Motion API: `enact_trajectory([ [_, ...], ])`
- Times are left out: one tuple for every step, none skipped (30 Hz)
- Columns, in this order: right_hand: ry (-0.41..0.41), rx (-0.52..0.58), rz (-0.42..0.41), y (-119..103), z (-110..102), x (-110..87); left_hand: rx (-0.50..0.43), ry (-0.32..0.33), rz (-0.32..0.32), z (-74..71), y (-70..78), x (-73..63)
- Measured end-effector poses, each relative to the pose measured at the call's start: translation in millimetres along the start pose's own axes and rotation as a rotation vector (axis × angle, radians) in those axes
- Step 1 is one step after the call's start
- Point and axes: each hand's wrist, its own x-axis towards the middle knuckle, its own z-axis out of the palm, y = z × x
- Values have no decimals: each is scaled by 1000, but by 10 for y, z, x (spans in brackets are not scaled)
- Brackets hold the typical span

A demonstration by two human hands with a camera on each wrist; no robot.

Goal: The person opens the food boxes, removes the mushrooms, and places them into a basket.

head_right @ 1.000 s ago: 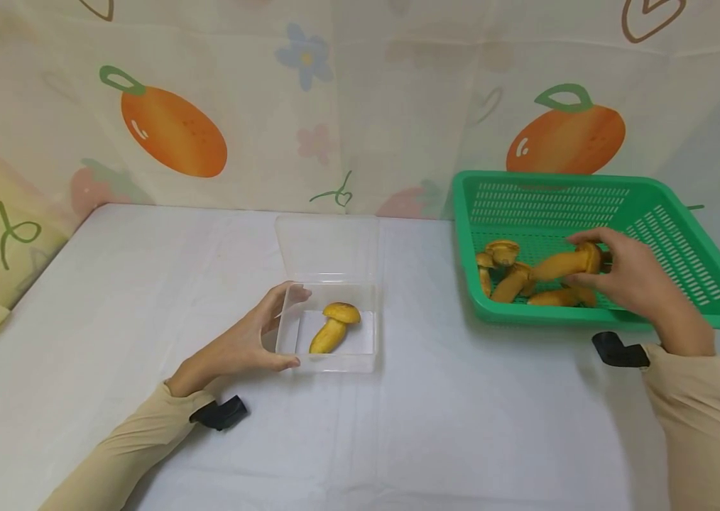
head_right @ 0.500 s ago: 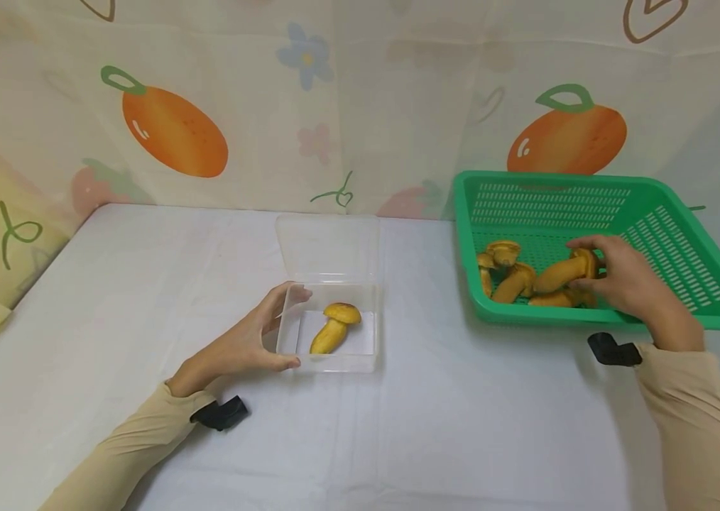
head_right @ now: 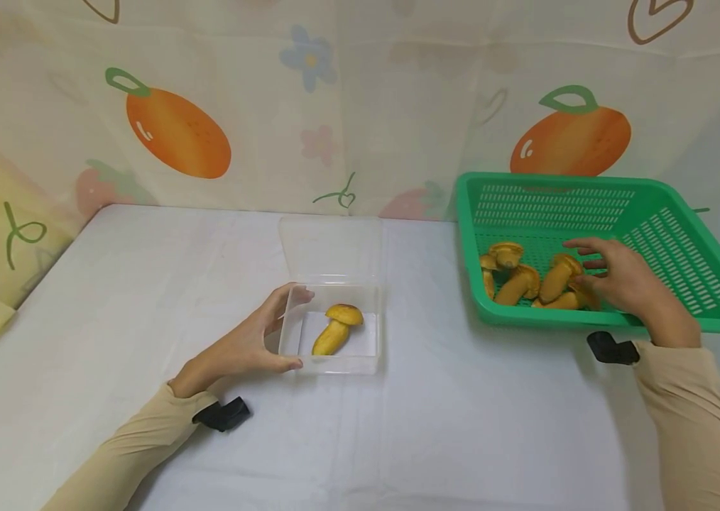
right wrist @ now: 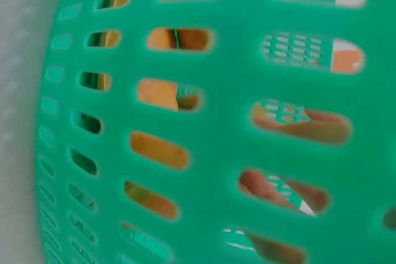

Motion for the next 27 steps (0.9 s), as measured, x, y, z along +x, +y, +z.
enact_trajectory([
  [-2,3,2,0,1,2,0,0,3,1,0,2],
  [0,3,2,-1,0,2,-2,-2,6,2,0,3],
  [2,0,6,-7,0,1,-2,-4,9,4,-1,5],
  [5,0,11,-17,-1,-1,-4,-5,12,4,-2,5],
  [9,-1,13,-30,-5,-4,-3,-6,13,5,-2,5],
  [10,3,14,-49,-10,-9,-5,-6,16,5,-1,5],
  [13,4,17,-75,-15,-16,-7,-5,14,6,-3,5],
  [18,5,15,-106,-22,-26,-10,-6,15,6,-3,4],
  [26,7,10,-145,-29,-34,-10,-6,19,5,-6,4],
  [32,11,3,-189,-37,-43,-11,-4,19,5,-6,4],
  [39,14,-5,-238,-44,-54,-11,-3,20,5,-6,4],
  [46,15,-13,-291,-52,-64,-13,-3,22,6,-5,5],
  [54,13,-20,-350,-58,-75,-14,-4,22,6,-5,5],
  [62,14,-30,-411,-67,-84,-16,-4,25,6,-4,5],
  [73,8,-44,-471,-75,-92,-17,-4,25,7,-2,5],
  [78,4,-51,-534,-83,-99,-19,-4,24,8,-1,5],
  [86,-2,-62,-595,-92,-105,-20,-5,24,9,1,5],
  [95,-11,-78,-654,-102,-111,-20,-4,22,9,2,5],
  [100,-18,-92,-713,-112,-117,-20,-4,20,9,2,5],
  [106,-25,-109,-771,-120,-122,-20,-2,16,9,2,4],
  [115,-32,-128,-827,-126,-128,-19,-3,19,9,2,4],
  [121,-31,-144,-883,-129,-133,-18,-2,18,8,1,3],
  [131,-34,-166,-936,-129,-140,-18,-2,15,8,0,3],
  [144,-31,-189,-988,-123,-148,-16,-1,17,8,-2,4],
  [154,-25,-223,-1035,-114,-152,-17,-1,19,7,-3,4],
  [168,-19,-262,-1083,-101,-154,-15,-1,20,5,-6,4],
  [186,-12,-308,-1128,-82,-153,-14,-1,23,4,-8,5],
])
